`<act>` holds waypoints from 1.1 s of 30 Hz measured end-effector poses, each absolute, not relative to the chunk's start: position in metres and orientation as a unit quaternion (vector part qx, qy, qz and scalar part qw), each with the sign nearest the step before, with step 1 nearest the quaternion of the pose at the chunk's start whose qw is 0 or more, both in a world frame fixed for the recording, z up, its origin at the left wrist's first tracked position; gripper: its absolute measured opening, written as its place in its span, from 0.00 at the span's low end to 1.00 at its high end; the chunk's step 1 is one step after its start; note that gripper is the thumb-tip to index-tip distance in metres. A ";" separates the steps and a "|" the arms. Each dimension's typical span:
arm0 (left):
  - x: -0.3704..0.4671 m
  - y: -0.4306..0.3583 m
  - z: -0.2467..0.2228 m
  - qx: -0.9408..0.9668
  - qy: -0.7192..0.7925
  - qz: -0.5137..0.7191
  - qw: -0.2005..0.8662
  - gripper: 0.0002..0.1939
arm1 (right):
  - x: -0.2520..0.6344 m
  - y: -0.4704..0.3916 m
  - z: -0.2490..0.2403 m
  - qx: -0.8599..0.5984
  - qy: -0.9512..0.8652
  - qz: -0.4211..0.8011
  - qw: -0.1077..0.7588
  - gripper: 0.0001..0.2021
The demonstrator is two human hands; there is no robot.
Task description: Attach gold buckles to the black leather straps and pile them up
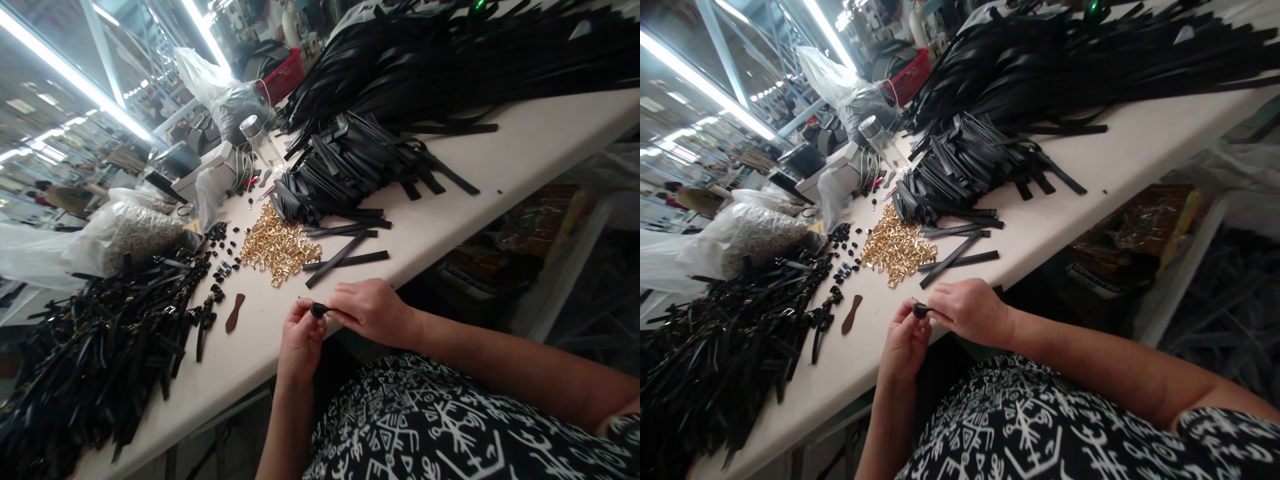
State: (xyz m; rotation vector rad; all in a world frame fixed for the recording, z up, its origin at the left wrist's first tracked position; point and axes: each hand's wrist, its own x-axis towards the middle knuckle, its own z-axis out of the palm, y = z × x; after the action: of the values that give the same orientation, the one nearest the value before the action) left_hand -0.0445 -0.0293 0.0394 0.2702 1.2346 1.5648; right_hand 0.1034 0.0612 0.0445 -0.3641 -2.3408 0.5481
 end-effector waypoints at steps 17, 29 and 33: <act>-0.044 -0.063 0.027 0.217 0.593 0.573 0.522 0.10 | 0.113 0.044 0.015 -0.172 -0.878 0.353 0.273 0.18; -0.042 -0.054 0.021 0.259 0.600 0.574 0.493 0.08 | 0.105 0.049 0.001 -0.168 -0.867 0.416 0.216 0.18; -0.063 -0.057 0.020 0.280 0.620 0.546 0.489 0.09 | 0.103 0.057 0.005 -0.202 -0.875 0.412 0.152 0.16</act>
State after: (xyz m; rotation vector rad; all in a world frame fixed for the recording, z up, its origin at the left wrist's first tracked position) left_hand -0.0632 -0.0567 0.0202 0.6805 1.5061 1.3256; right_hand 0.1030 0.0566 0.0050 -0.5806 -2.5118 1.1837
